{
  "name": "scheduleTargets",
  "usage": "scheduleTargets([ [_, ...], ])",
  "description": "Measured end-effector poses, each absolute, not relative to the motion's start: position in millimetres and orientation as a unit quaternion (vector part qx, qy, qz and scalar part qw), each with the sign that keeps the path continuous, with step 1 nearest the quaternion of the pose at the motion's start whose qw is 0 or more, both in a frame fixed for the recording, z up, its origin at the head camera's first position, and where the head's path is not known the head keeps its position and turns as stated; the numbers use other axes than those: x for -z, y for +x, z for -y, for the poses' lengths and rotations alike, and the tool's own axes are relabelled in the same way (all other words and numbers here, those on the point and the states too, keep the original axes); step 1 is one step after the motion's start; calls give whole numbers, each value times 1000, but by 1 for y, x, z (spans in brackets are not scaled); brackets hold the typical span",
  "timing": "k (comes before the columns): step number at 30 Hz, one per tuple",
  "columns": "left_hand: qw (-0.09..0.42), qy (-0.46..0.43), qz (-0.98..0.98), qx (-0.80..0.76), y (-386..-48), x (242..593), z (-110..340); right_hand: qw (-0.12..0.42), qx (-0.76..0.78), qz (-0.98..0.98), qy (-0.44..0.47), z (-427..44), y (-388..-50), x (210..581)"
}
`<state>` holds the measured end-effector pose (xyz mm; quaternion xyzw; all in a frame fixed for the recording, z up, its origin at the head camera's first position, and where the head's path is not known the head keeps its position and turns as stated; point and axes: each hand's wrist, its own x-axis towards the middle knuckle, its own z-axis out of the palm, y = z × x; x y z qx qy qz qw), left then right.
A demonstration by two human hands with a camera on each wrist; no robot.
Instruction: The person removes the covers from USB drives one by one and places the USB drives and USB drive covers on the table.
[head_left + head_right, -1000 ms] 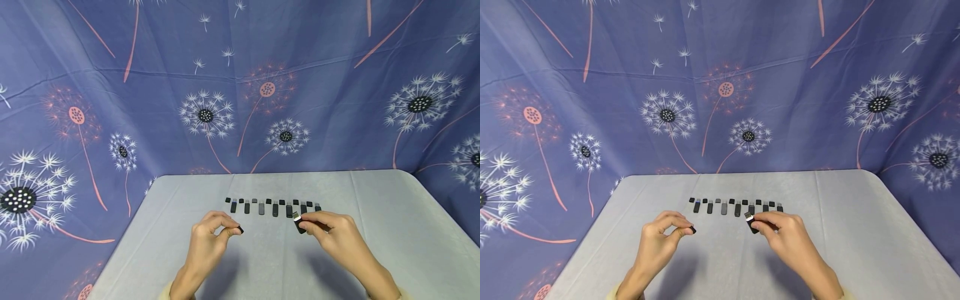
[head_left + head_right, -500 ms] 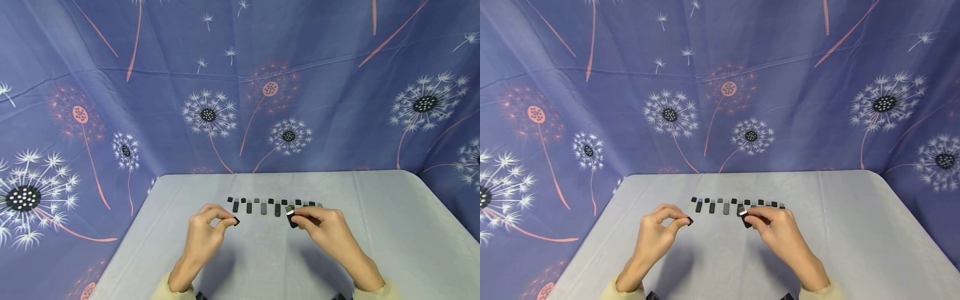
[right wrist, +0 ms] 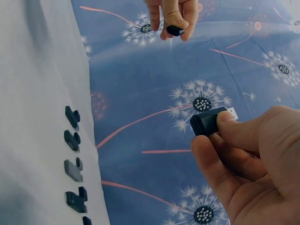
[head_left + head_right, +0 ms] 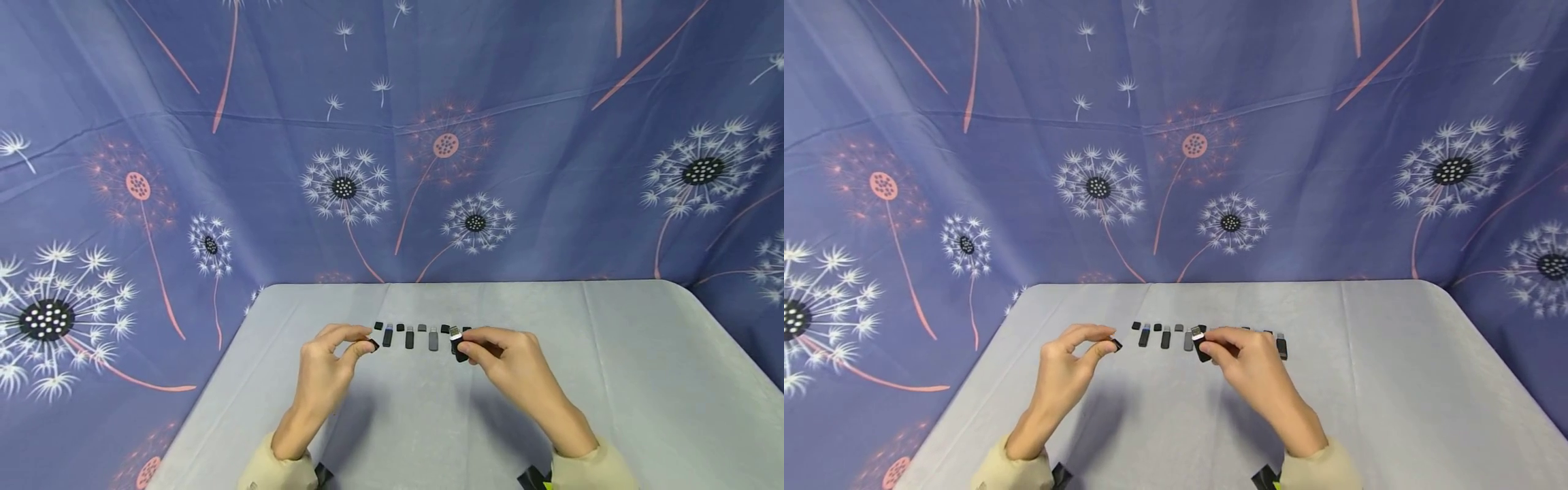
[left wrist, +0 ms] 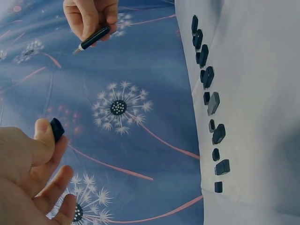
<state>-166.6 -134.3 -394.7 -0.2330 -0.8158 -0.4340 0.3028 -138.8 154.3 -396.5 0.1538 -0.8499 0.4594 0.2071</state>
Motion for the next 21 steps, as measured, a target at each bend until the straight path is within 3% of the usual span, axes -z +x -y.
scheduleTargets([
  [8, 357, -270, 785, 429, -178, 390, 138, 202, -460, 849, 165, -142, -149, 384],
  [21, 357, -256, 783, 440, -194, 381, 144, 175, -474, 845, 174, -125, -166, 371],
])
